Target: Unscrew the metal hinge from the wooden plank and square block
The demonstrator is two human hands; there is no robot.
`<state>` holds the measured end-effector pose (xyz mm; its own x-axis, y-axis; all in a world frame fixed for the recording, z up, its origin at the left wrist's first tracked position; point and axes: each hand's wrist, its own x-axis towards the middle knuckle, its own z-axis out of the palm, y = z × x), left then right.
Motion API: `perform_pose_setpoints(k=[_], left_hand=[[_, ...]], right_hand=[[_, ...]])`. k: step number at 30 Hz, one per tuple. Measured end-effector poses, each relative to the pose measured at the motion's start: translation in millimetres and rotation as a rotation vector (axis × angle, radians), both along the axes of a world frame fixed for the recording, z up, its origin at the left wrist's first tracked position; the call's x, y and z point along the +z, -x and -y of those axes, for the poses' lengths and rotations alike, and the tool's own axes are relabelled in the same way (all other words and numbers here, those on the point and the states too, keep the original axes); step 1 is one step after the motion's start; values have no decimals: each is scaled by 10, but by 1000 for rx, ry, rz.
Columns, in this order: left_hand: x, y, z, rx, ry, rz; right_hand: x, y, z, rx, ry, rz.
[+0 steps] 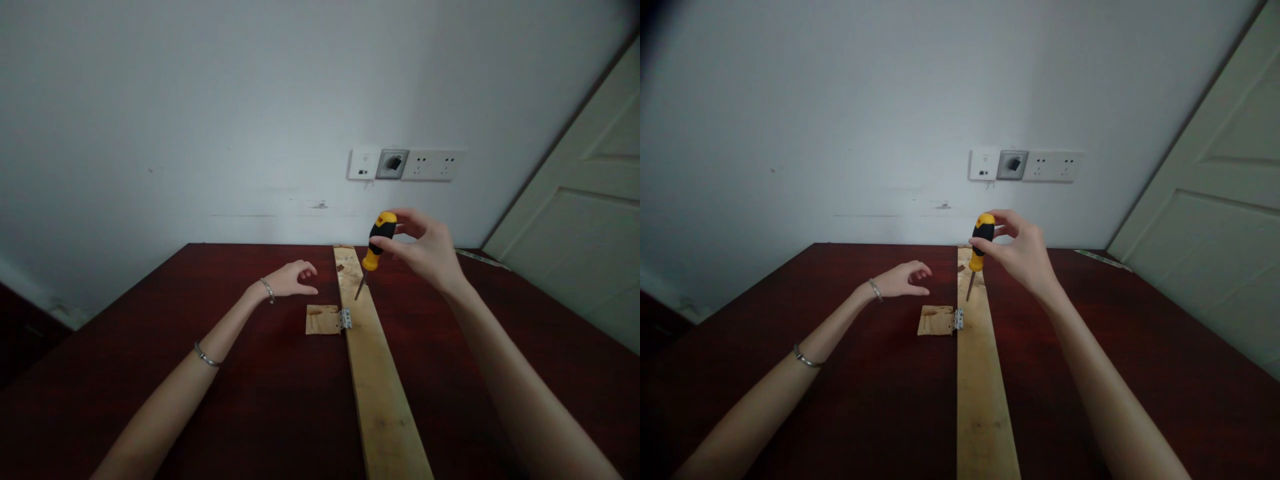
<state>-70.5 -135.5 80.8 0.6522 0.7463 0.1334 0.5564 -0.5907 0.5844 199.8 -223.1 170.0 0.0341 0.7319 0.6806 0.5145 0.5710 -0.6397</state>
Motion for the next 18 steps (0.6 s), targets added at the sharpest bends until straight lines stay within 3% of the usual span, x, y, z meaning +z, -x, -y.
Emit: perform_pose_setpoints(k=[2,6,11,18], left_hand=[[-85,-169,121,-119,-20,12],[-334,-432,280,-226,-72,4],[-540,-550,355,-223,-52,-22],[-554,-552,346,-195,-46,-61]], right_hand=[[-41,-17,0,32,3,-38],[-161,2,-5,42,-3,-116],[-252,90,-31,81,4,-199],[-282,148,-14,136,64,-178]])
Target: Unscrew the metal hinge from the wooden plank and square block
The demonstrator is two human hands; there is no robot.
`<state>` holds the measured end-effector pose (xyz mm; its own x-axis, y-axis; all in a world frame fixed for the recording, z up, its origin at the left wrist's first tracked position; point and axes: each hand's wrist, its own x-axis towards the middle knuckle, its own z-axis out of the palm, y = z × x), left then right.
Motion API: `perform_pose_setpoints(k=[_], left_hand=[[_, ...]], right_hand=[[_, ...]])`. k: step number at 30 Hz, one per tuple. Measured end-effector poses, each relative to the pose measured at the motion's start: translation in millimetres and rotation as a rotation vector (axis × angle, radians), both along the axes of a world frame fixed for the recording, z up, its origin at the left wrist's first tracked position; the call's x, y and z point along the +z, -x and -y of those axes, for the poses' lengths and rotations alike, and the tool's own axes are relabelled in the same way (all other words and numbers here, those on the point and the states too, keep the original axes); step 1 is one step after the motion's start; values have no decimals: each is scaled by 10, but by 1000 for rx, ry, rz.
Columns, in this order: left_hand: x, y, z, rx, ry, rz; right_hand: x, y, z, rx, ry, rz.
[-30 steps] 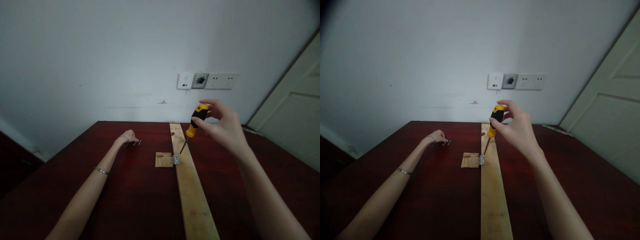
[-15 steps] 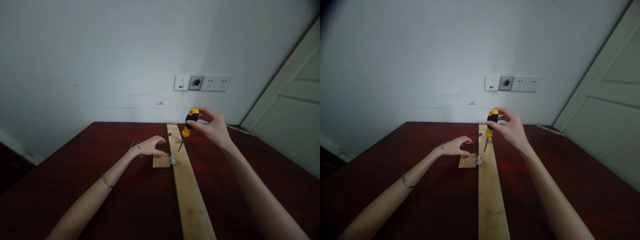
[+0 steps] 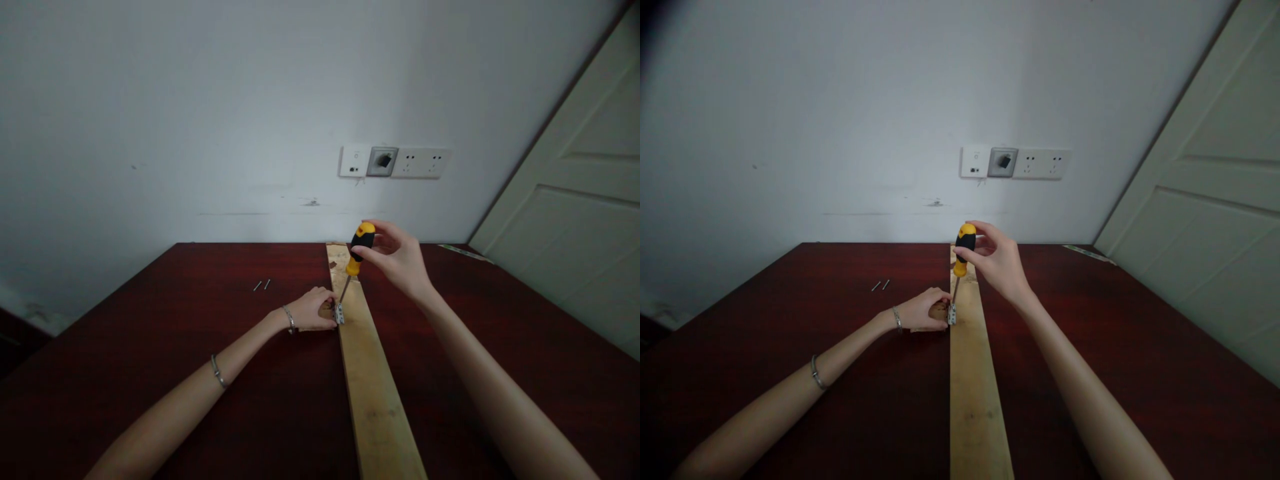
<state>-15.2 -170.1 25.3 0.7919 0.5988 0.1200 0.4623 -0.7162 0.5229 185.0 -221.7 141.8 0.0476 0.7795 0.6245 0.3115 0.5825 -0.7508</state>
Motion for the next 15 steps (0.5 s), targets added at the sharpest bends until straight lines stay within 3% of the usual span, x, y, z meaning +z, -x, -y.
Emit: perform_pose_setpoints(k=[15], left_hand=[[-37,-4,-27,-10,-9,-17]], right_hand=[[-40,-4,-6,12,-22,12]])
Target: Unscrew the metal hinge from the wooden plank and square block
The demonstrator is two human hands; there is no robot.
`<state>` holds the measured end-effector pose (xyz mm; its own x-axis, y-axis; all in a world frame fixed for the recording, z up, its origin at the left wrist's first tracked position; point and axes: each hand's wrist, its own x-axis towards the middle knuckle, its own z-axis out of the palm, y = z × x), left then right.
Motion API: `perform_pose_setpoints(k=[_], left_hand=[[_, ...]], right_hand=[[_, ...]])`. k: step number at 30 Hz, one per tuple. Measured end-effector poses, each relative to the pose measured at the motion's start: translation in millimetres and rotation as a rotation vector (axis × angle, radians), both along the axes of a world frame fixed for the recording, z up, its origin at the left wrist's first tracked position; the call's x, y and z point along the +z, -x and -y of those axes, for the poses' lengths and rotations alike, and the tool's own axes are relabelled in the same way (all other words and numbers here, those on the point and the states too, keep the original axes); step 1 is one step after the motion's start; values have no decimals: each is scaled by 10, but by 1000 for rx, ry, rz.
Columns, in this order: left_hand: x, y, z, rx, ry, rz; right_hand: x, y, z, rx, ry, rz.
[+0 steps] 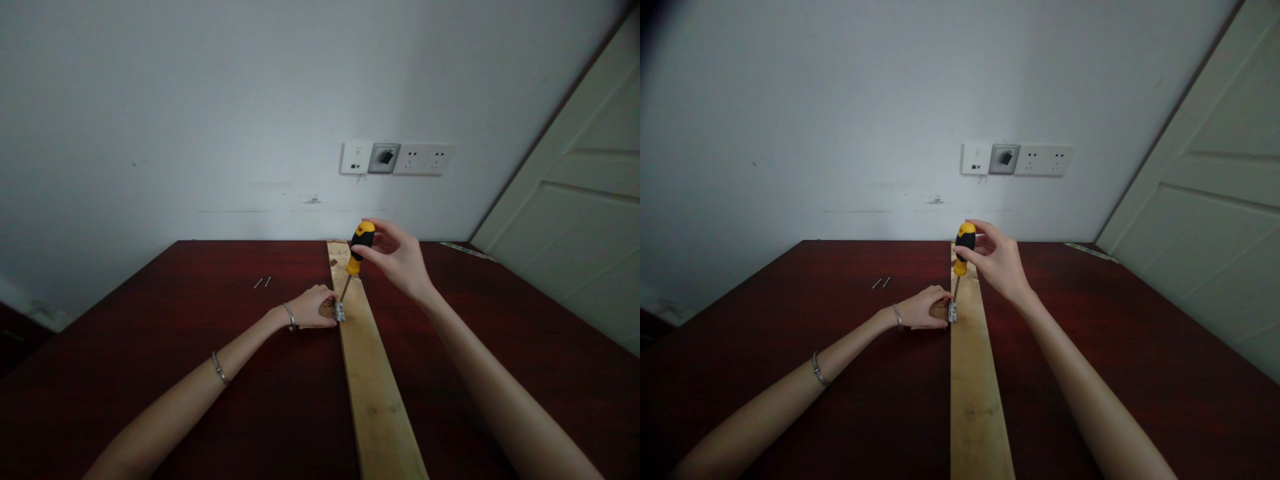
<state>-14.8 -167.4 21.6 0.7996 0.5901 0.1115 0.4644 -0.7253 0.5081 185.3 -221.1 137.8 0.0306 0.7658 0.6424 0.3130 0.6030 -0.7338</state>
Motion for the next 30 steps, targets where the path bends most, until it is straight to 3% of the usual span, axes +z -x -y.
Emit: perform_pose_setpoints(k=[30], left_hand=[[12,-4,21,-4,-20,-13]], right_hand=[[-40,20,-27,-43,-54,50]])
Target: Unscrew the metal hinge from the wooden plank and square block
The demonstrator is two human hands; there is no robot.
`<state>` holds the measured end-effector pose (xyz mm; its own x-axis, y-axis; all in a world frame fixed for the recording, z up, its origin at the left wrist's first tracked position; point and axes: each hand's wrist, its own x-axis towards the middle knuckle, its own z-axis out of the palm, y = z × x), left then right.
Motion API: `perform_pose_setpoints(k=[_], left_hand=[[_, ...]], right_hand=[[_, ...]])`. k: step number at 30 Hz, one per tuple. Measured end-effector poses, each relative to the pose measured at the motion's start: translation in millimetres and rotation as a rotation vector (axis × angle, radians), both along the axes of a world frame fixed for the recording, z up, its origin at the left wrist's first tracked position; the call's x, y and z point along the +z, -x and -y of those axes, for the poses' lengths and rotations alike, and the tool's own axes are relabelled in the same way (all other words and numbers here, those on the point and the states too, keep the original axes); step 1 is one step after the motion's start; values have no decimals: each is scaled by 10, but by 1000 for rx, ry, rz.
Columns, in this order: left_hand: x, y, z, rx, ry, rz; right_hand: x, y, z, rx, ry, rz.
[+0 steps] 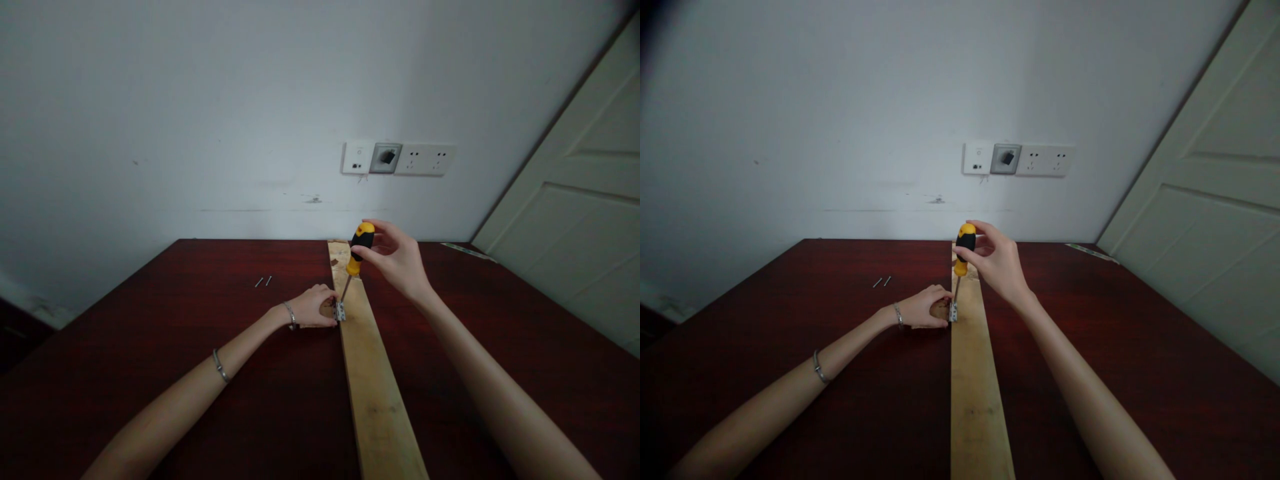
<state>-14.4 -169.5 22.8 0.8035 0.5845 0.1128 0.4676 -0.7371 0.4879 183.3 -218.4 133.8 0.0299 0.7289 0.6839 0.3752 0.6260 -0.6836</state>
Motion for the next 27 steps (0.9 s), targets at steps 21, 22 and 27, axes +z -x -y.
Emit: perform_pose_setpoints(k=[21,22,27], left_hand=[[-128,-214,30,291,245,429],[-125,-212,28,290,243,424],[-108,-200,26,293,258,395]], right_hand=[[-39,0,-39,-55,6,4],[-37,-1,-39,-56,2,7],[-21,1,-27,-59,-6,15]])
